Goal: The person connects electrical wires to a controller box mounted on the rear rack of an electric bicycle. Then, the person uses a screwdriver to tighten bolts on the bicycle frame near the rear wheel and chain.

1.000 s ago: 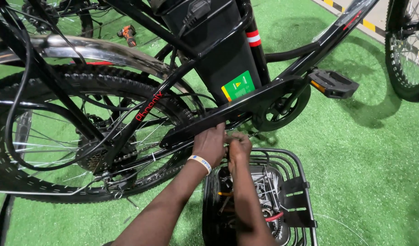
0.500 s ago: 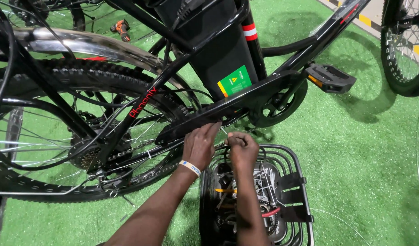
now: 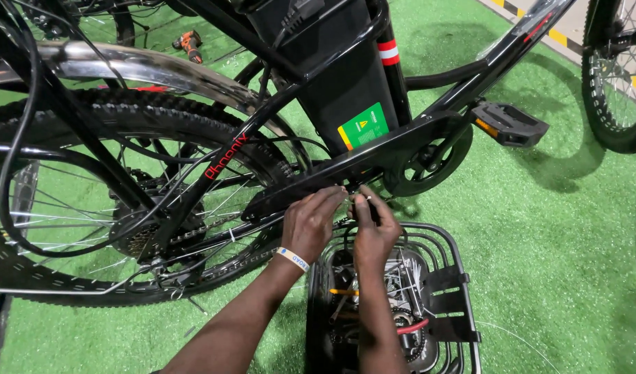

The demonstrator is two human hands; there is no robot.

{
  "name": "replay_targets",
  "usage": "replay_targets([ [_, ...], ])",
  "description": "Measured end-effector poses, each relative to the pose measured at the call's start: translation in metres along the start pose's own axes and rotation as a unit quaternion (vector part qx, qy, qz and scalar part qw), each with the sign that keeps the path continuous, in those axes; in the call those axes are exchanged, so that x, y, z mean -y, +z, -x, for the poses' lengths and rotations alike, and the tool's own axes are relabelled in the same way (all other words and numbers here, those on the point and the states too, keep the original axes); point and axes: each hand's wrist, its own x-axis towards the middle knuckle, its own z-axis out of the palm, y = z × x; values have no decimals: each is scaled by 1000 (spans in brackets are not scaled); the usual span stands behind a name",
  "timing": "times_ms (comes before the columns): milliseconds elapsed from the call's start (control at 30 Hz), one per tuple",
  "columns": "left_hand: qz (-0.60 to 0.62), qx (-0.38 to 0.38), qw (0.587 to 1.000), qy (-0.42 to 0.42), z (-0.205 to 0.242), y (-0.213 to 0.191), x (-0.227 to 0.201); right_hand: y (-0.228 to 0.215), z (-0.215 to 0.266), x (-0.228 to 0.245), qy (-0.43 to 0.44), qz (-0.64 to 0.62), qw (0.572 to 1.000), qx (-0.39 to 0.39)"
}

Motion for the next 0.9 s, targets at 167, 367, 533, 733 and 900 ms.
replay_targets([
  [167, -19, -30, 999, -8, 4, 15, 15, -4, -10, -25, -23, -15, 1000, 9],
  [367, -66, -40, 997, 17, -4, 3, 3, -4, -10, -31, -20, 12, 1000, -8],
  [533, -53, -37, 997, 46, -10, -16, -17, -14, -24, -62, 125, -80, 976, -162],
  [733, -123, -20, 992, 14, 4, -11, -22, -21, -44, -109, 249, -117, 933, -232],
  [900, -176, 184, 961, -109, -2, -4, -29, -14, -35, -92, 246, -132, 920, -276],
])
